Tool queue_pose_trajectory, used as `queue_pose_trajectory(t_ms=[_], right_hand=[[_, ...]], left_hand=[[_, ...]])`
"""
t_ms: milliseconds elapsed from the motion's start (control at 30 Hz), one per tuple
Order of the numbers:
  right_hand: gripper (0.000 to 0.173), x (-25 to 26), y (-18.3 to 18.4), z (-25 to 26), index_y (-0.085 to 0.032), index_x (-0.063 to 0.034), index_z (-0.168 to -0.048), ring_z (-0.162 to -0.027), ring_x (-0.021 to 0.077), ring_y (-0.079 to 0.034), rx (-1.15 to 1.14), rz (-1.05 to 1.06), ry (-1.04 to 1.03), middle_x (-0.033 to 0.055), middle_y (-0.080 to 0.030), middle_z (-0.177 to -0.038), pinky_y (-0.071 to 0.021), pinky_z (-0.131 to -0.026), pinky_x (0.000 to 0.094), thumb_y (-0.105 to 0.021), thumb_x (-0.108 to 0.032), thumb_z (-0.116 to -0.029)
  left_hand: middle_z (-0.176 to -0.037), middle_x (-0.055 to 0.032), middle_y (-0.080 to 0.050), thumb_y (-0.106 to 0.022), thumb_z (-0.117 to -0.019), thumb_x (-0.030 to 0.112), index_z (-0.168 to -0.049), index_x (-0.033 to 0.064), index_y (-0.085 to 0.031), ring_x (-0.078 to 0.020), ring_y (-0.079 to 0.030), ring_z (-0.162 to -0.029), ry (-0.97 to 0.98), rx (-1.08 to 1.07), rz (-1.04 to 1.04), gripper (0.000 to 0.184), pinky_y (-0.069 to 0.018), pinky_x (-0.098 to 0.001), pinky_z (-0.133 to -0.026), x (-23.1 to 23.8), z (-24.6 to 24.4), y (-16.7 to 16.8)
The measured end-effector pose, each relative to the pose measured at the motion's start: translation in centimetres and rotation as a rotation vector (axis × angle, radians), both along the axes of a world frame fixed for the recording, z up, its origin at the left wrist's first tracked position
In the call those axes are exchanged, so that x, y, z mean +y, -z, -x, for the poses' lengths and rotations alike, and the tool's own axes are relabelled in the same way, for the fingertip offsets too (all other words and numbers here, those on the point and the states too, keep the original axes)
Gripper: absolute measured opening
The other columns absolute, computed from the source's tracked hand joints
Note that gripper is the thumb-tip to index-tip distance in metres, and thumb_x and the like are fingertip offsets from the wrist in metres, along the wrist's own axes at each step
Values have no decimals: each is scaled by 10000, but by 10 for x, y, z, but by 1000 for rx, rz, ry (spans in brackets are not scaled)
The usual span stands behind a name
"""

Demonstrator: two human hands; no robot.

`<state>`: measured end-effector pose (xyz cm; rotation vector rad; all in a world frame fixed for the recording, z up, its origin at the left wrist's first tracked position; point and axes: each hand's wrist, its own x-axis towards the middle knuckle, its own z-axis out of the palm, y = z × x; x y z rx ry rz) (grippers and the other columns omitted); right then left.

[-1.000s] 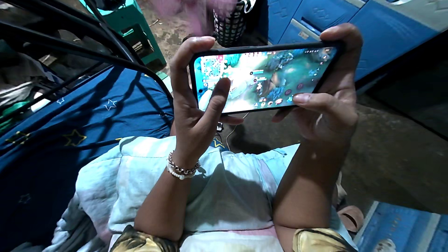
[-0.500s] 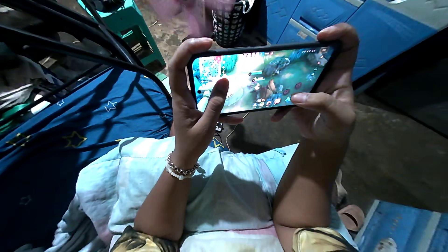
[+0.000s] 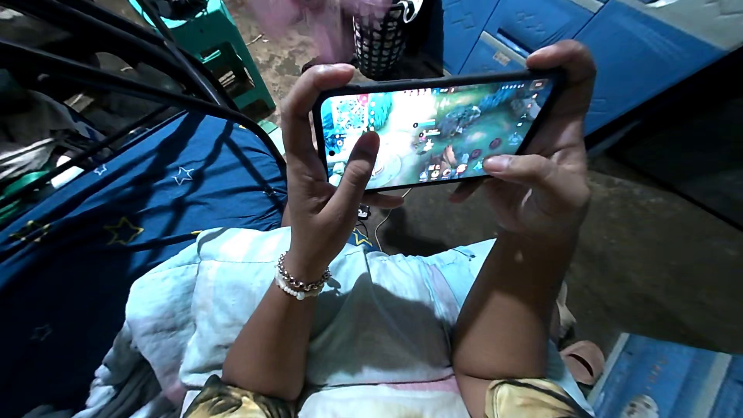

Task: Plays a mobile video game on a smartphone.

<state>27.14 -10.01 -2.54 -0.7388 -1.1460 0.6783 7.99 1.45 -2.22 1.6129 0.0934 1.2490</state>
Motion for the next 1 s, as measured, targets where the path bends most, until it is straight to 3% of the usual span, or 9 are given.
queue_pose_trajectory(t_ms=[133, 333, 667, 867, 1000], right_hand=[[677, 0, 0, 0, -351, -228, -1404, -950, 182, -716, 11, 5, -3, 51, -569, -1279, -629, -489, 335, -653, 2, -844], [669, 0, 0, 0, -360, -227, -1404, -957, 178, -713, 4, -1, 3, 52, -567, -1284, -628, -492, 326, -656, -2, -848], [671, 0, 0, 1, -363, -221, -1405, -957, 177, -715, 14, -4, 1, 54, -568, -1281, -627, -486, 325, -655, 9, -846], [665, 0, -1, 1, -366, -229, -1403, -943, 170, -717, 3, 8, 16, 48, -575, -1282, -625, -487, 316, -659, -2, -851], [668, 0, -1, 1, -363, -222, -1398, -943, 167, -716, 0, 4, 24, 50, -572, -1277, -624, -483, 316, -654, 6, -842]], left_hand=[[-1382, 25, -461, -572, -1023, 113, -1475, 174, -359, -83, -562, -1206, 17, 2, 21, 503, -587, -243, -893, 0, 0, 0], [-1389, 29, -451, -552, -1031, 118, -1475, 161, -356, -85, -541, -1227, 23, -7, 7, 488, -563, -251, -933, 0, 0, 1], [-1371, 20, -465, -540, -1037, 132, -1482, 186, -352, -84, -584, -1166, 47, -8, 37, 486, -607, -229, -813, 0, 1, 1], [-1371, 40, -460, -530, -1036, 131, -1478, 169, -352, -64, -543, -1207, 30, 0, 8, 478, -552, -228, -927, 0, 0, 0], [-1353, 27, -474, -526, -1038, 138, -1465, 172, -363, -73, -578, -1170, 42, -6, 19, 459, -593, -227, -862, 0, 0, 0]])
